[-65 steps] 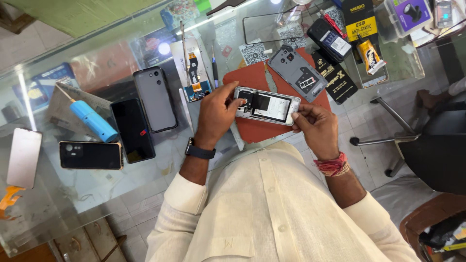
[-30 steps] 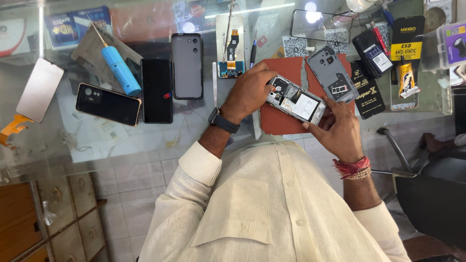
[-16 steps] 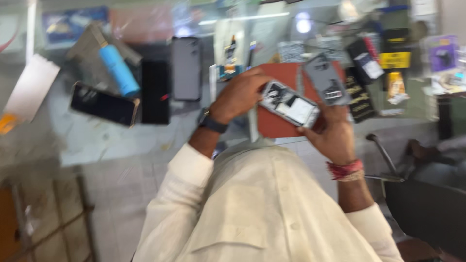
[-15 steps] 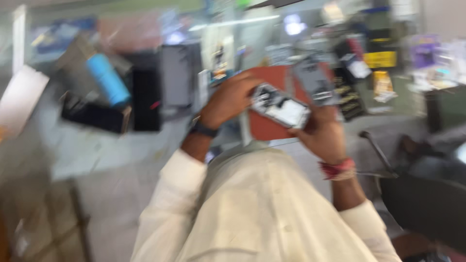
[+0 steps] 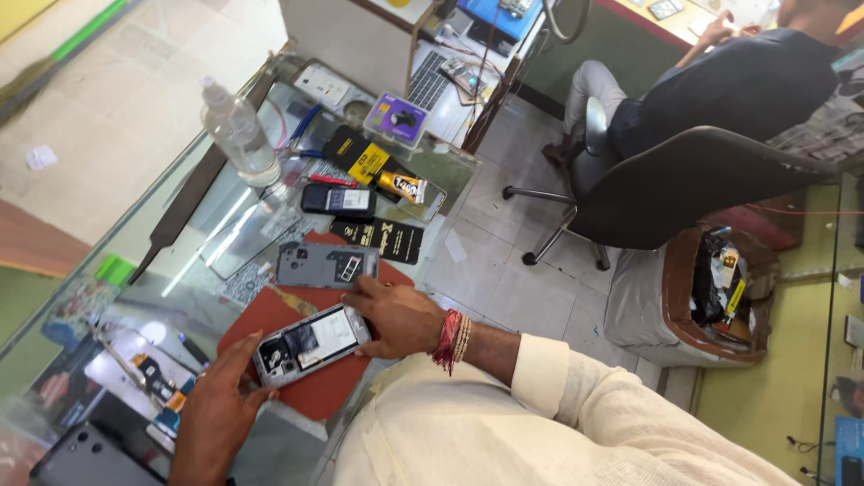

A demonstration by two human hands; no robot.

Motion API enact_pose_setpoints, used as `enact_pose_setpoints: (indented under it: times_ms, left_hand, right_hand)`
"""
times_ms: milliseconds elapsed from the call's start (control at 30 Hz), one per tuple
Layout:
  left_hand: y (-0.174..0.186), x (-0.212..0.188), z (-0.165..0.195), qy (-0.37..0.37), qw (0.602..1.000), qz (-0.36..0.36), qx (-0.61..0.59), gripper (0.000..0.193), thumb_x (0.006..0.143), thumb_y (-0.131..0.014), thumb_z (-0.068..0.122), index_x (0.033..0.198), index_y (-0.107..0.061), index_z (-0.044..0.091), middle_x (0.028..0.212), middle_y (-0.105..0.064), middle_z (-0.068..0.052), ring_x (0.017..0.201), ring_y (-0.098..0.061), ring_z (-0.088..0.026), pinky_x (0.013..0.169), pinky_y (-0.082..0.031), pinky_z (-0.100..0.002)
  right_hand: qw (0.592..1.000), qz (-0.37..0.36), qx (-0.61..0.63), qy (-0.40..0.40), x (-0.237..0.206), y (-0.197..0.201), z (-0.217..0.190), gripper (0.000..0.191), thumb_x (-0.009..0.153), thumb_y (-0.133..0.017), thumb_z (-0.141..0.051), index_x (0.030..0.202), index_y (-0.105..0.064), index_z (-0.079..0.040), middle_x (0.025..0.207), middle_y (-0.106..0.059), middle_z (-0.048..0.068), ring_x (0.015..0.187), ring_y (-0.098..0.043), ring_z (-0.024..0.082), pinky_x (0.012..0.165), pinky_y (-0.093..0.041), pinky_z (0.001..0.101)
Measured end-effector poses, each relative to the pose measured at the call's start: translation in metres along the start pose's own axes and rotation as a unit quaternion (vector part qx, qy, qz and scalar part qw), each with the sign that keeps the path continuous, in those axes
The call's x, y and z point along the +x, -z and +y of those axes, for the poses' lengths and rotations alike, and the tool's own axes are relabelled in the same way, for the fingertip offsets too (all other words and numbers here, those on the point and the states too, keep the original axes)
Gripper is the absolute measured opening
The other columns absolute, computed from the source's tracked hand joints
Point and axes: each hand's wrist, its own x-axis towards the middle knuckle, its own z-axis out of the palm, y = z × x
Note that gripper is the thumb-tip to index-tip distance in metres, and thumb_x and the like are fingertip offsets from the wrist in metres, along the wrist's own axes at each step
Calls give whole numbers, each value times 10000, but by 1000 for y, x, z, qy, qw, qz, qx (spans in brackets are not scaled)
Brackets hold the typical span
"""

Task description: The person disassembles a smartphone, removes the back cover, and manipulates internal components including the battery and circuit board. They use a small metal tool to pry and adjust parts, then reassemble the device by placing the back cover back on.

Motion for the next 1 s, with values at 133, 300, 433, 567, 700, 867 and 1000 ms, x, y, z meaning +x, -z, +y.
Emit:
enact_pose_setpoints:
  times_ms: [133, 300, 433, 567, 700, 867, 1000]
  left_hand:
    - [3, 6, 9, 97, 994, -60, 6, 905, 644, -913, 118, 1448, -512, 228, 1420, -614, -5, 920, -721, -295, 867, -570, -400]
    - [1, 11, 29, 33, 991, -45, 118, 877, 637, -891, 114, 1432, -530, 192, 1406, -583, -37, 1097, -648, -322, 918, -540, -427]
    - [1, 7, 29, -17, 982, -32, 184, 745, 657, -860, 135, 1353, -592, 144, 1292, -596, -85, 1104, -615, -352, 919, -526, -444]
    - [-1, -2, 19, -96, 973, 79, 195, 606, 647, -835, 117, 1231, -673, 94, 1129, -628, -97, 1009, -626, -343, 829, -540, -448]
    - [2, -7, 15, -62, 973, 67, 213, 354, 782, -855, 153, 1107, -717, 135, 1121, -639, -59, 1040, -636, -310, 868, -549, -432]
    - [5, -7, 28, -4, 978, 43, 205, 692, 526, -931, 235, 1146, -693, 41, 1143, -617, -62, 1128, -593, -323, 872, -524, -463]
    - [2, -9, 27, -27, 970, 73, 229, 730, 567, -912, 280, 1215, -684, 31, 1126, -617, -59, 1147, -574, -315, 885, -515, -462]
  right_hand:
    - [1000, 11, -1, 11, -2, 1, 2, 778, 724, -853, -364, 1366, -568, -28, 1204, -562, 159, 988, -680, 373, 817, -574, 461]
    - [1000, -7, -8, -6, -1, -2, 8, 808, 731, -840, -365, 1401, -541, -25, 1231, -563, 160, 965, -687, 359, 805, -584, 449]
    - [1000, -9, -1, -11, 5, -12, 9, 742, 706, -851, -333, 1328, -588, -24, 1316, -563, 180, 981, -682, 368, 754, -579, 458]
    - [999, 16, 18, 39, 9, -19, 4, 718, 692, -864, -326, 1288, -629, -1, 1336, -573, 202, 1044, -662, 361, 822, -560, 452]
    - [997, 29, -37, 59, 11, -20, -9, 792, 682, -895, -339, 1325, -627, 37, 1268, -580, 224, 1037, -655, 379, 823, -562, 440]
    - [999, 0, -42, 24, 15, -18, -20, 806, 685, -893, -325, 1360, -620, 19, 1195, -601, 183, 908, -695, 317, 764, -586, 403]
    - [999, 0, -32, 22, 14, -20, -17, 791, 706, -886, -315, 1366, -616, 28, 1200, -608, 178, 878, -716, 297, 755, -597, 383]
